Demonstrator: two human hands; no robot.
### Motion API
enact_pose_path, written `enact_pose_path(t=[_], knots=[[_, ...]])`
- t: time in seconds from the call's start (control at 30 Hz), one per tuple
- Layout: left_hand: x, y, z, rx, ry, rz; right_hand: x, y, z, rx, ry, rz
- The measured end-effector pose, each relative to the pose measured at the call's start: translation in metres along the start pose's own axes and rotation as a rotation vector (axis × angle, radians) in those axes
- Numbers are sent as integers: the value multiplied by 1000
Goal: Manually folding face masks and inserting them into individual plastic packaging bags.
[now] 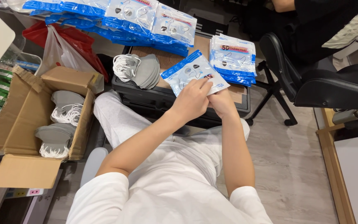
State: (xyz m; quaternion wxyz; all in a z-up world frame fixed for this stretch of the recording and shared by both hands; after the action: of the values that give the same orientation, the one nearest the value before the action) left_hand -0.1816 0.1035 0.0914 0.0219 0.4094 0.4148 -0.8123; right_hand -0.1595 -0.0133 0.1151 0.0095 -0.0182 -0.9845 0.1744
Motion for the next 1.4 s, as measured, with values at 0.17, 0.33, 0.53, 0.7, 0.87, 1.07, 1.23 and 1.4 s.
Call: enact_pose_path(t=[0.17,0.33,0.53,0.7,0.87,1.07,1.23,1.4], knots=[[0,-2,9,19,-8,1,4,11,4,-84,21,-40],[-5,-48,23,-57,18,69,4,17,7,-170,41,-80],[9,-37,11,-123,-78,55,0,25,9,-286,67,-133],[8,-26,18,-240,23,193,6,38,11,-396,92,-189],[7,-23,14,-233,30,227,6,41,12,-480,108,-225],[10,-21,14,-239,-2,227,4,44,14,-594,133,-277],[12,-10,29,-218,6,201,8,56,14,-679,151,-317],[3,-39,25,-226,-9,219,6,50,16,-795,174,-362]])
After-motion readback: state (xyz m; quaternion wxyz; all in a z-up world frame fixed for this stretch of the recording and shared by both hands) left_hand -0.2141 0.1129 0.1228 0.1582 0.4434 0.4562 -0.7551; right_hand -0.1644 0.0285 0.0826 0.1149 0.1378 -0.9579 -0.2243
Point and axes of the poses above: each hand's wrist, its own x-axis away from the middle knuckle, its own y-axis out of the palm, z = x × y, the point moved 6 cm from there along -x, towards the middle knuckle, and after that the axes turned 1 degree about y, right-handed, at the moved point
